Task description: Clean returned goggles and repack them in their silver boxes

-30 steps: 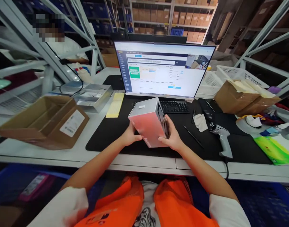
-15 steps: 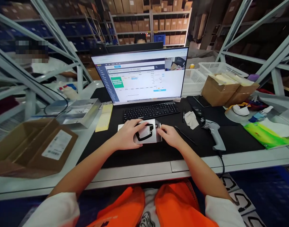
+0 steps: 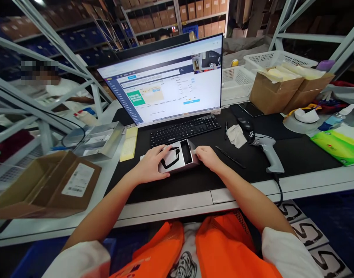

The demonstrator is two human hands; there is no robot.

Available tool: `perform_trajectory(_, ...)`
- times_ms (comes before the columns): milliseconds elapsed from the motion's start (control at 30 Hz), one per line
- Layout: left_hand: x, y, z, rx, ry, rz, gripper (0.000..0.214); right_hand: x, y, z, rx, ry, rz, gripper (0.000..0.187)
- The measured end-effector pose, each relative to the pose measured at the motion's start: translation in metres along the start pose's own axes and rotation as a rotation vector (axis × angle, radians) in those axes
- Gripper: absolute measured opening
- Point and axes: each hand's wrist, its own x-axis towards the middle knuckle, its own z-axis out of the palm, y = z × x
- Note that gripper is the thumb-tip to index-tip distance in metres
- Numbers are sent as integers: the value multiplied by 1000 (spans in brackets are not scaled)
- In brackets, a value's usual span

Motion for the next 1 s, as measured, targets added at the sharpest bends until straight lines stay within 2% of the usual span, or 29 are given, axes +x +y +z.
perform_trajectory(133, 1, 0, -1, -9, 10, -29, 110, 8, -2, -27, 13, 36, -5, 27)
perform_trajectory(300, 1, -6, 4, 27, 8, -61, 102, 16, 5, -63, -151, 9, 32, 28)
perform_trajectory(433, -8, -29, 10, 38, 32, -84, 86, 21, 12, -81, -323, -40, 85, 30)
perform_trajectory(533, -20, -55, 22, -141, 117, -55, 76, 19, 10, -89, -424, -49, 115, 27)
perform_trajectory(567, -24, -63, 28, -221, 160, -46, 73, 18, 8, -89, -454, -19, 122, 26)
perform_trajectory(633, -30, -76, 44, -361, 282, -47, 74, 14, 3, -85, -506, 153, 59, 27)
perform_trajectory(700, -32, -82, 64, -480, 410, -84, 89, 9, -1, -72, -555, 305, -148, 36)
perform_trajectory(733, -33, -83, 73, -548, 454, -120, 101, 7, -2, -63, -592, 307, -267, 42)
perform_trajectory(800, -32, -83, 86, -696, 483, -193, 130, 1, -4, -47, -698, 153, -412, 61)
perform_trajectory(867, -32, -82, 89, -797, 479, -220, 146, -5, -5, -36, -802, -29, -383, 84)
perform_trajectory(1000, -40, -85, 67, -767, 575, -129, 141, -15, -10, -34, -880, -94, -340, 104)
